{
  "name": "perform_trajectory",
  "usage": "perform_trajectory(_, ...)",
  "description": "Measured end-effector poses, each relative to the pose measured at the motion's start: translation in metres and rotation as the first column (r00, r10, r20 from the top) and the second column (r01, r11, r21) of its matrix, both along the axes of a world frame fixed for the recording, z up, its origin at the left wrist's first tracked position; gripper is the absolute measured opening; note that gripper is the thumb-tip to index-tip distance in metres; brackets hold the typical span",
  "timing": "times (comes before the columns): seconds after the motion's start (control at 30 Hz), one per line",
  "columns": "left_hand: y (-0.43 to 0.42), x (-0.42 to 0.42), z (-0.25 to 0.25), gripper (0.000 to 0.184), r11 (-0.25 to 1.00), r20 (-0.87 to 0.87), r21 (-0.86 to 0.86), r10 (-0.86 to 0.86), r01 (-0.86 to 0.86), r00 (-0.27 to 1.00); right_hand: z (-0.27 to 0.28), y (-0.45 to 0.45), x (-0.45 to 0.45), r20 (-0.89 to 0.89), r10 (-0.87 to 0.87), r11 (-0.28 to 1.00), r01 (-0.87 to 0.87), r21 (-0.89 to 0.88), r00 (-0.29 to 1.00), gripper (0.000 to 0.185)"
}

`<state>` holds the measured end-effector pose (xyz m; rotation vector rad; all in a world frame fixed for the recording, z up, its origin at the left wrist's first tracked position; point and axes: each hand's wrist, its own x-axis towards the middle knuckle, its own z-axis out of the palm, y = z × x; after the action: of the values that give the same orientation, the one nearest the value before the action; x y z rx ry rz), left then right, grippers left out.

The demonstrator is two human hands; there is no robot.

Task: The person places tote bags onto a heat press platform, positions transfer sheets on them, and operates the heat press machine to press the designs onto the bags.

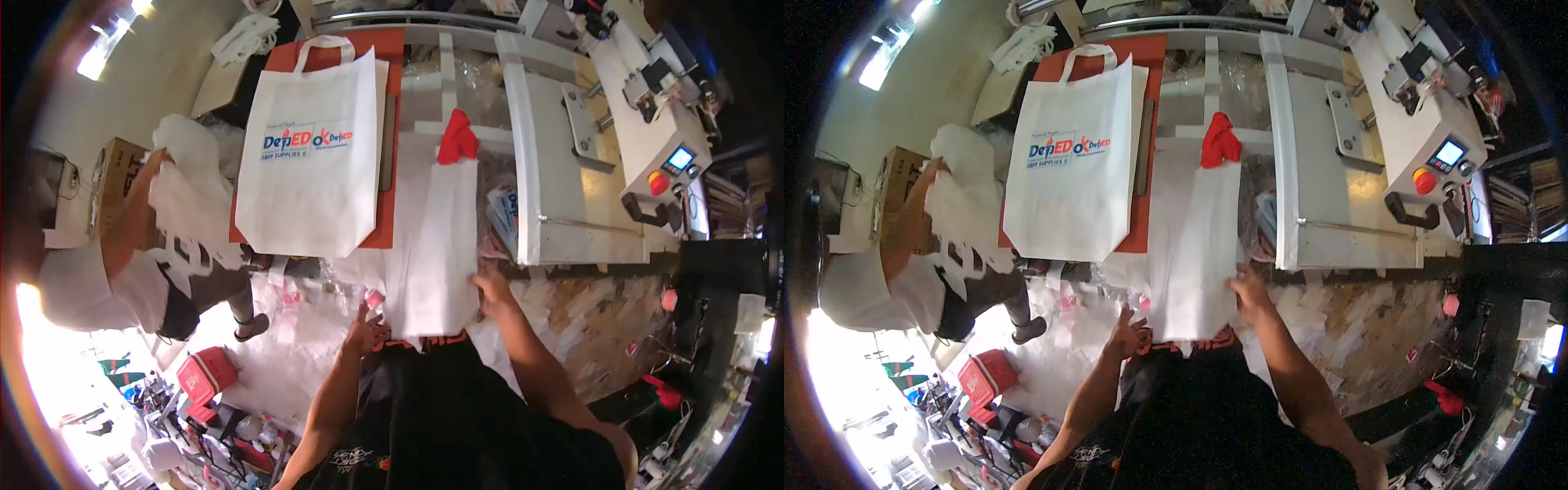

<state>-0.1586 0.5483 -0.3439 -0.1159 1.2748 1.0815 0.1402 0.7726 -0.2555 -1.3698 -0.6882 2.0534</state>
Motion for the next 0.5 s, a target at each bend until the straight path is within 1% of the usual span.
perform_trajectory(0.03, 0.040, 0.016, 0.058, 0.063, 0.958, 0.235, -0.225, 0.233, -0.180, 0.944, 0.024, -0.005, 0.004, -0.053, 0.040, 0.999, -0.040, -0.002, 0.998, 0.049)
perform_trajectory(0.07, 0.036, 0.013, 0.039, 0.063, 0.958, 0.238, -0.217, 0.236, -0.185, 0.942, 0.038, -0.015, 0.008, -0.108, 0.079, 0.997, -0.081, -0.011, 0.991, 0.055)
perform_trajectory(0.1, 0.028, 0.005, 0.004, 0.065, 0.997, 0.092, 0.072, 0.015, -0.022, 0.996, 0.041, -0.022, 0.017, -0.109, 0.088, 0.996, -0.089, -0.003, 0.990, 0.055)
perform_trajectory(0.13, 0.025, -0.002, -0.014, 0.069, 0.928, -0.118, 0.323, -0.156, 0.186, 0.981, 0.044, -0.024, 0.030, -0.001, 0.144, 0.989, -0.144, -0.027, 0.990, 0.061)
perform_trajectory(0.17, 0.040, -0.011, 0.028, 0.069, 0.977, -0.170, 0.028, -0.204, 0.211, 0.964, 0.047, -0.027, 0.038, 0.103, 0.203, 0.979, -0.198, -0.053, 0.974, 0.068)
perform_trajectory(0.2, 0.045, -0.017, 0.069, 0.069, 0.979, -0.183, 0.038, -0.188, 0.198, 0.965, 0.056, -0.035, 0.039, 0.095, 0.215, 0.976, -0.212, -0.038, 0.972, 0.068)
perform_trajectory(0.23, 0.050, -0.021, 0.112, 0.069, 0.976, -0.361, 0.087, -0.155, 0.198, 0.920, 0.074, -0.043, 0.039, 0.135, 0.151, 0.971, -0.172, 0.164, 0.979, 0.070)
perform_trajectory(0.27, 0.054, -0.026, 0.154, 0.068, 0.970, -0.523, 0.131, -0.109, 0.206, 0.845, 0.097, -0.045, 0.037, 0.159, 0.076, 0.924, -0.129, 0.359, 0.984, 0.073)
perform_trajectory(0.33, 0.065, -0.045, 0.241, 0.065, 0.933, -0.609, 0.194, -0.126, 0.302, 0.783, 0.181, -0.040, 0.030, 0.290, 0.172, 0.815, -0.301, 0.495, 0.942, 0.063)
perform_trajectory(0.37, 0.063, -0.060, 0.259, 0.057, 0.920, -0.570, 0.241, -0.123, 0.309, 0.812, 0.206, -0.039, 0.034, 0.299, 0.148, 0.781, -0.297, 0.550, 0.943, 0.053)
perform_trajectory(0.4, 0.065, -0.073, 0.278, 0.049, 0.861, -0.823, 0.188, -0.124, 0.473, 0.554, 0.227, -0.037, 0.036, 0.306, 0.118, 0.741, -0.289, 0.607, 0.945, 0.045)
perform_trajectory(0.43, 0.073, -0.083, 0.311, 0.044, 0.847, -0.859, 0.233, -0.051, 0.478, 0.510, 0.250, -0.036, 0.026, 0.301, 0.117, 0.732, -0.286, 0.618, 0.947, 0.045)
perform_trajectory(0.47, 0.086, -0.093, 0.341, 0.039, 0.827, -0.884, 0.280, 0.025, 0.487, 0.467, 0.276, -0.025, 0.011, 0.328, -0.003, 0.649, -0.247, 0.719, 0.945, 0.039)
perform_trajectory(0.5, 0.104, -0.108, 0.357, 0.036, 0.807, -0.859, 0.384, 0.135, 0.449, 0.493, 0.293, -0.009, -0.005, 0.337, -0.126, 0.549, -0.218, 0.807, 0.933, 0.035)
